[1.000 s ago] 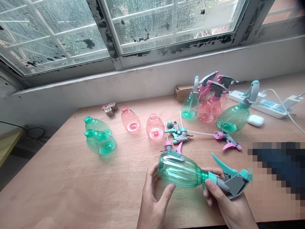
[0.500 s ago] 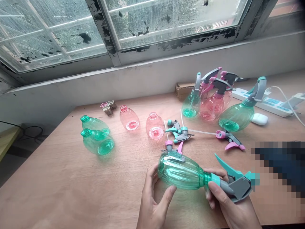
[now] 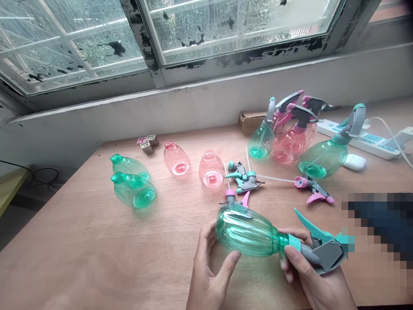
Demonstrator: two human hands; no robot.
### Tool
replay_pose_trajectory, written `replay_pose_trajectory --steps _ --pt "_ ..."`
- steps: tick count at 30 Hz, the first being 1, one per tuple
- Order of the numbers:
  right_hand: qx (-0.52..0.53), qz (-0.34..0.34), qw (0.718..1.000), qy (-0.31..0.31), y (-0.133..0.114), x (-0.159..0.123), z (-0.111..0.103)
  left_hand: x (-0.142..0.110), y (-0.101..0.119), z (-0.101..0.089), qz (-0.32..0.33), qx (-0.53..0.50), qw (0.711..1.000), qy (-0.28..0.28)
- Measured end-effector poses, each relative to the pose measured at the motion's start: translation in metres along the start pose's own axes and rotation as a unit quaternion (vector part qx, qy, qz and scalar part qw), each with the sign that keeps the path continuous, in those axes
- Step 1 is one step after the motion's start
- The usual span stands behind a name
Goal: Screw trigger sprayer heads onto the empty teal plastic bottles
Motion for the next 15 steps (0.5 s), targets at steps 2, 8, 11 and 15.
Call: replay_pose_trajectory --steps 2,8,11,15 --pt "-0.001 -0.005 1.0 -0.016 0.002 0.003 -0.001 0.0 -0.001 0.0 0.0 0.001 1.0 -0.005" --pt "0.003 -0.022 1.0 0.002 -0.008 -0.003 0.008 0.001 -0.003 0.0 0.019 -0.01 1.0 -0.012" --pt "0.008 -0.025 1.0 0.016 -0.013 -0.006 0.012 0.001 -0.003 0.0 0.027 -0.01 0.999 -0.015" --pt "0.009 -0.027 1.0 0.013 -0.012 -0.006 0.014 0.001 -0.004 0.0 0.026 -0.002 1.0 -0.014"
Point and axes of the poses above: each hand's wrist, its own x-axis towards the middle knuckle, its own z-axis out of the palm, y = z × x, the point moved 7 cm from there along x, towards the middle knuckle, and after that the axes turned 12 degrees about y, right-handed, at the moved point
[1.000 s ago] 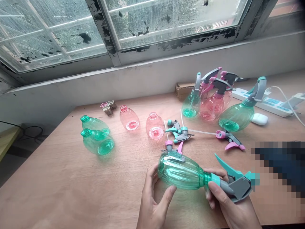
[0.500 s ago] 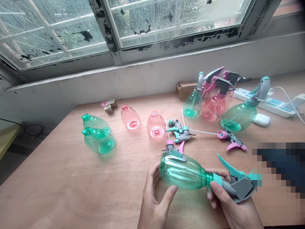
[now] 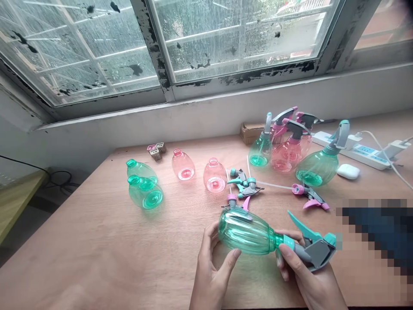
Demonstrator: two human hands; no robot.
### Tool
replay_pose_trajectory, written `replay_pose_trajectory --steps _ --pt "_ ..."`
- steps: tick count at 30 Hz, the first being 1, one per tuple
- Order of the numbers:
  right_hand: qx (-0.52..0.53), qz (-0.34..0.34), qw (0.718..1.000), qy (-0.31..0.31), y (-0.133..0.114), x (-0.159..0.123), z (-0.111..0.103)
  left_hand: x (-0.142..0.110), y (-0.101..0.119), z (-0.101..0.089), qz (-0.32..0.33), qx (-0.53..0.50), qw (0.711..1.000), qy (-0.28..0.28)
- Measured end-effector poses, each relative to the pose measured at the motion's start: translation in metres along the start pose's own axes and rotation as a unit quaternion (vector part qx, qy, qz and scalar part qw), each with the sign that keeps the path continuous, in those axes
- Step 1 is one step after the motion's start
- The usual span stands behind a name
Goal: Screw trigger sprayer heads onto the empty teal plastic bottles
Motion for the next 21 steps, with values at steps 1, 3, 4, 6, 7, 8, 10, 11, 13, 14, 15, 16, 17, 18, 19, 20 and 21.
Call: replay_pose_trajectory --steps 1,3,4,6,7,8,10,11,13,14,15,16,17,18,19,20,21 --pt "-0.001 -0.001 1.0 0.0 0.0 0.0 0.0 0.0 0.0 0.0 0.002 0.0 1.0 0.001" --pt "-0.002 -0.004 1.0 0.0 0.0 0.001 0.0 0.0 0.001 0.0 0.007 -0.003 1.0 0.002" --pt "-0.003 -0.006 1.0 0.0 0.0 0.001 0.0 0.0 0.002 0.0 0.009 -0.003 1.0 0.002" --pt "-0.005 -0.01 1.0 -0.005 -0.001 0.001 0.001 0.0 0.002 -0.001 0.008 -0.004 1.0 0.002" --pt "-0.006 -0.013 1.0 -0.007 -0.001 0.001 0.001 0.0 0.002 -0.001 0.006 -0.004 1.0 0.002" --pt "-0.008 -0.015 1.0 -0.009 -0.001 0.001 0.001 0.0 0.003 -0.001 0.005 -0.004 1.0 0.003" --pt "-0.011 -0.018 1.0 -0.01 0.001 0.002 -0.001 -0.001 0.002 -0.002 0.004 -0.006 1.0 0.005" --pt "-0.013 -0.017 1.0 -0.014 0.003 0.003 -0.002 -0.002 0.002 -0.003 0.003 -0.008 1.0 0.008" --pt "-0.02 -0.014 0.999 -0.029 0.008 0.006 -0.004 -0.004 0.0 -0.004 0.001 -0.019 1.0 0.014" --pt "-0.024 -0.013 0.999 -0.038 0.011 0.008 -0.004 -0.004 -0.001 -0.004 -0.004 -0.026 0.999 0.021" --pt "-0.028 -0.013 0.999 -0.044 0.013 0.009 -0.005 -0.005 -0.003 -0.005 -0.01 -0.035 0.999 0.029" --pt "-0.03 -0.013 0.998 -0.048 0.014 0.01 -0.006 -0.005 -0.004 -0.006 -0.017 -0.043 0.998 0.038" --pt "-0.031 -0.013 0.998 -0.049 0.015 0.011 -0.006 -0.004 -0.006 -0.006 -0.023 -0.049 0.998 0.044" --pt "-0.032 -0.014 0.998 -0.047 0.015 0.012 -0.007 -0.003 -0.006 -0.006 -0.026 -0.052 0.997 0.043" --pt "-0.03 -0.015 0.998 -0.044 0.014 0.012 -0.007 -0.002 -0.005 -0.004 -0.022 -0.051 0.998 0.033" --pt "-0.029 -0.014 0.999 -0.04 0.013 0.011 -0.007 -0.001 -0.003 -0.002 -0.012 -0.047 0.999 0.018" --pt "-0.027 -0.014 0.999 -0.038 0.012 0.011 -0.006 0.0 0.0 0.0 -0.001 -0.04 0.999 -0.001"
Point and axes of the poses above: each hand's wrist, its own x-axis towards the middle knuckle, its own z-axis out of the palm, y = z × x, the point moved 7 cm from there along x, towards the middle knuckle, and after that the axes turned 12 degrees about y, right-handed, at the moved point
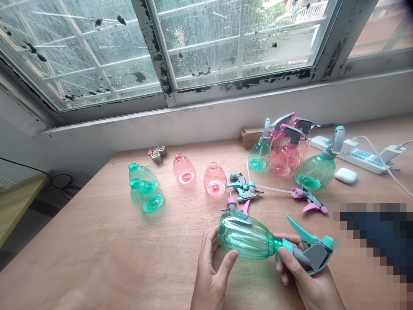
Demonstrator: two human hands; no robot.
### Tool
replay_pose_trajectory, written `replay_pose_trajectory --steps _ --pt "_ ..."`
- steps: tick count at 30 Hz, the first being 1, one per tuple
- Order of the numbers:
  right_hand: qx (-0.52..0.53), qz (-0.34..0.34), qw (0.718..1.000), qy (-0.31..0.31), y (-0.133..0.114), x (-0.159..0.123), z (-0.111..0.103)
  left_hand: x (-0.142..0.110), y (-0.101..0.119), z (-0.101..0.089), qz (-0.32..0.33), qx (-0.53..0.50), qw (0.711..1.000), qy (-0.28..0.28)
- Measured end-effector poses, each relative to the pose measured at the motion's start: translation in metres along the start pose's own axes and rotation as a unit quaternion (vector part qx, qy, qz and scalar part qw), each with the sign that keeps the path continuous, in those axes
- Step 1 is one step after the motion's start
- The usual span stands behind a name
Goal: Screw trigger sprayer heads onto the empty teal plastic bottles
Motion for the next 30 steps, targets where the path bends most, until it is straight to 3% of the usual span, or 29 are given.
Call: replay_pose_trajectory --steps 3,6,21,30 --pt "0.013 0.005 1.0 0.017 -0.004 -0.003 0.002 0.002 0.006 0.003 0.025 0.02 0.999 -0.039" --pt "0.033 0.011 0.999 0.038 -0.008 -0.006 0.004 0.003 0.006 0.002 0.026 0.03 0.998 -0.044" --pt "0.039 0.02 0.998 0.034 -0.011 -0.009 0.006 -0.001 -0.011 -0.006 0.024 0.057 0.998 0.015" --pt "0.025 0.011 0.999 0.024 -0.014 -0.007 0.007 0.003 0.014 0.006 0.052 0.055 0.996 -0.043"
Point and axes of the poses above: each hand's wrist, its own x-axis towards the middle knuckle, its own z-axis out of the palm, y = z × x, the point moved 7 cm from there along x, towards the middle knuckle, and after that the axes turned 12 degrees about y, right-handed, at the moved point
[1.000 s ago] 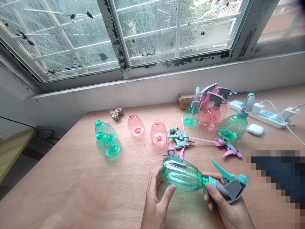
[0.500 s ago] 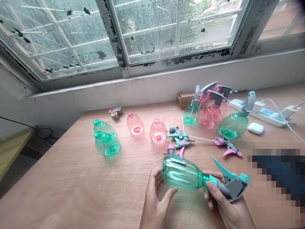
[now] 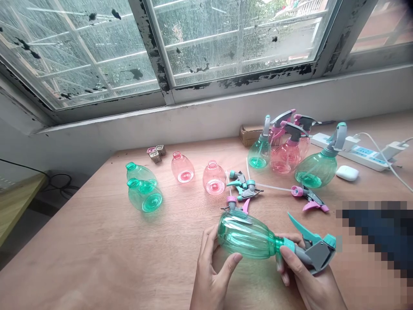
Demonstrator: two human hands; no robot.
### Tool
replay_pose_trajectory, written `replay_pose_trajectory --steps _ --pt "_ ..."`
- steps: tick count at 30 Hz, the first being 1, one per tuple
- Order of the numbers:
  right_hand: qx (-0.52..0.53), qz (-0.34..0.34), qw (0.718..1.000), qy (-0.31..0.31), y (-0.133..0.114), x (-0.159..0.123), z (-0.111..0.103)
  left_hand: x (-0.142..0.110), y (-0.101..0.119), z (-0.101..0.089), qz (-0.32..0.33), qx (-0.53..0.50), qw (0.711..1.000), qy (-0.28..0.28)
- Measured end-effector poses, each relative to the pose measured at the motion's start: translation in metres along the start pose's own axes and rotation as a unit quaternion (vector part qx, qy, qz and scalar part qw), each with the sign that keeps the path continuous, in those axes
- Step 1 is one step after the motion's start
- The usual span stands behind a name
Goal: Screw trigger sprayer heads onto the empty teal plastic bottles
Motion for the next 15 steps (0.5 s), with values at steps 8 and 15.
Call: replay_pose_trajectory --steps 8,15 --pt "0.006 0.003 1.0 -0.009 0.001 0.001 0.001 -0.002 -0.014 -0.002 -0.037 -0.028 0.999 0.005" --pt "0.011 0.008 1.0 0.007 -0.001 -0.001 0.002 -0.007 -0.014 -0.003 -0.044 -0.017 0.998 0.028"
Point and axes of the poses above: each hand's wrist, its own x-axis towards the middle knuckle, its own z-axis out of the palm, y = z × x, the point moved 7 cm from there along x, towards the middle knuckle, and after that the axes turned 12 degrees about y, right-handed, at the moved point
